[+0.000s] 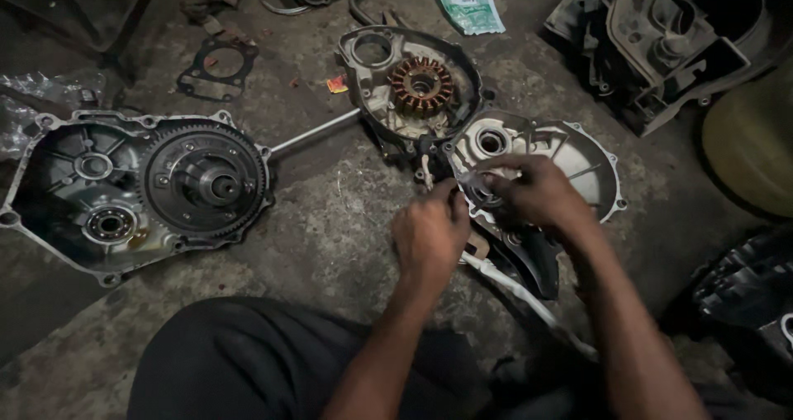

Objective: The person works on the internal components of a disassembled engine casing by hand, placing a metal part into the housing and fitting an engine cover over a stator.

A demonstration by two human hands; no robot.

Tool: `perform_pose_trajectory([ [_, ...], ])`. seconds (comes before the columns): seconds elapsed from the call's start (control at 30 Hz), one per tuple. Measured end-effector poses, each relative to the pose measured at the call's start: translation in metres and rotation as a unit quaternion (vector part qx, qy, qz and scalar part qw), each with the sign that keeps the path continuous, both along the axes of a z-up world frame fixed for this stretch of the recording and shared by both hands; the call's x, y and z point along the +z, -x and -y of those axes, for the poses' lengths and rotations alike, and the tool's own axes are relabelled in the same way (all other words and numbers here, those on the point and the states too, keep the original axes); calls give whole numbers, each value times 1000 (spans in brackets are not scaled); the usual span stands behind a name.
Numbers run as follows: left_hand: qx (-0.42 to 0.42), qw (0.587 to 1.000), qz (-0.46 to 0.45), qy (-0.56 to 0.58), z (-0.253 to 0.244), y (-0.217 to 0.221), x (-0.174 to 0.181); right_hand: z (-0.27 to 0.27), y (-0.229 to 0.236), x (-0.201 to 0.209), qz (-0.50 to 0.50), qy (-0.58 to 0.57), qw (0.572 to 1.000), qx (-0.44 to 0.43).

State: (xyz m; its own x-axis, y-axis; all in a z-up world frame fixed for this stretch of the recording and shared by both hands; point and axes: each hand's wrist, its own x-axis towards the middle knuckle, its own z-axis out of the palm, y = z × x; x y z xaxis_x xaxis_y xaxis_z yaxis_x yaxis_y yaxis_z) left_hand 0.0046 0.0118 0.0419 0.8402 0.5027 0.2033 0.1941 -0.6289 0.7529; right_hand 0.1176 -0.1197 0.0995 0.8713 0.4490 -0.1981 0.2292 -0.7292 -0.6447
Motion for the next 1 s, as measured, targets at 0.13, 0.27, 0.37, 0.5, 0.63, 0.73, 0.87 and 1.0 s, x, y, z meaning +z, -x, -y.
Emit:
perform_pose_trajectory([
  [0.13,-8,990,109,-85,3,4,-9,-4,2,-11,-65,56,995,-60],
  [0.27,-35,977,139,-155,4,3,-15,-3,-3,-23,-12,63,997,-46],
  [0.37,-71,968,165,-175,0,5,-22,-4,-6,-31,-11,83,994,-71],
  [0.5,-71,954,192,-219,-4,-7,-29,-5,-10,-35,-46,50,991,-111],
  [0.63,-112,956,148,-227,-7,0,-32,2,-9,-40,-33,37,996,-79],
  [0.73,-111,955,146,-234,-5,-5,-29,-2,-13,-30,-63,46,995,-67],
  [0.87,-83,949,203,-227,-9,-5,-36,-2,-7,-7,-145,21,989,-2],
  [1.0,-88,945,200,-245,-10,-7,-36,-4,-8,-2,-160,30,986,-32],
])
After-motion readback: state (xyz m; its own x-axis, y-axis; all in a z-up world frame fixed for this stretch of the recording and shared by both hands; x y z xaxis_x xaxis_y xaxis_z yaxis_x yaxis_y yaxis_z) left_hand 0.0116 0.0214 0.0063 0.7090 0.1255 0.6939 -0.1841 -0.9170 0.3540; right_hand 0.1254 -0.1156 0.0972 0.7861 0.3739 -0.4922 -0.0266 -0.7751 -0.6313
